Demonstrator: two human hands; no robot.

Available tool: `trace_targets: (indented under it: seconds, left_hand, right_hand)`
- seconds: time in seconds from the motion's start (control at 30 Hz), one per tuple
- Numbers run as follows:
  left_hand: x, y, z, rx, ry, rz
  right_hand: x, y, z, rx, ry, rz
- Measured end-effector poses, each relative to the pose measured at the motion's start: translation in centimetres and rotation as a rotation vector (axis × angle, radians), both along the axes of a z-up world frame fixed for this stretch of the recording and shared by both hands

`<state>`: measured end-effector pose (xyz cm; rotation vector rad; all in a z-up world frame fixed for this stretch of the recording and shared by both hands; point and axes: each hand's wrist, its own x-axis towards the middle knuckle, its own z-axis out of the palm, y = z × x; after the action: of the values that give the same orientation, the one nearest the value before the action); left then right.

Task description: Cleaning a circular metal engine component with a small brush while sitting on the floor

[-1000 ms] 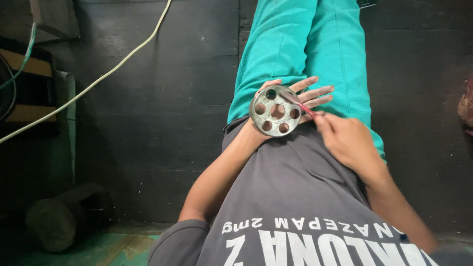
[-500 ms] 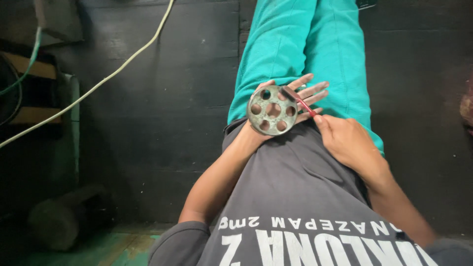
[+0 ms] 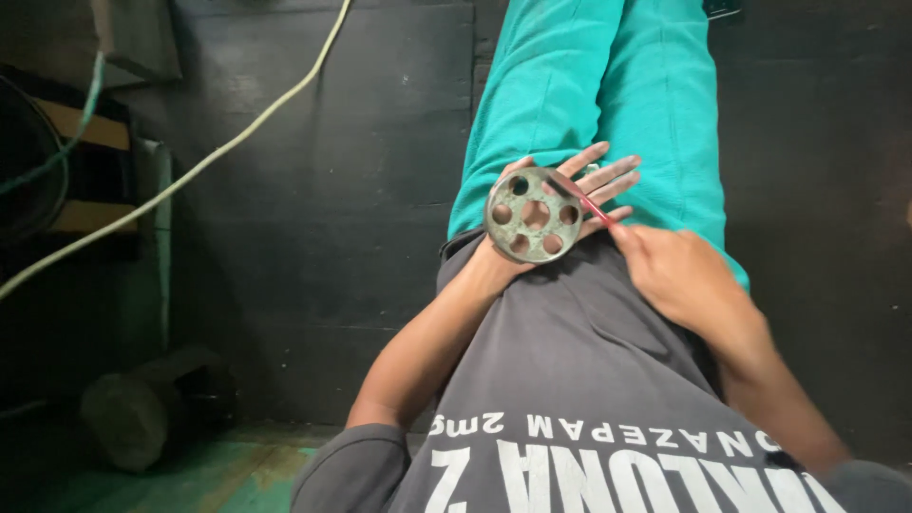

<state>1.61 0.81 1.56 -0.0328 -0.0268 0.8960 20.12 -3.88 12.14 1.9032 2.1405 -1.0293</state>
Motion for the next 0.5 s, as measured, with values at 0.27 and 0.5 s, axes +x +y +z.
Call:
trace_targets:
  seconds: [0.27,0.5]
  left_hand:
    - [0.1,0.4,-1.0,0.003,-0.026,-0.024]
    - [-0.2,-0.2,0.5,0.004,-0.03,-0.029]
  right_hand:
    - [1.0,-0.8,-1.1,-0.017,-0.019,-0.067]
    - [2.6,-1.6,-0.4,-0.055,-0.002,-0.099]
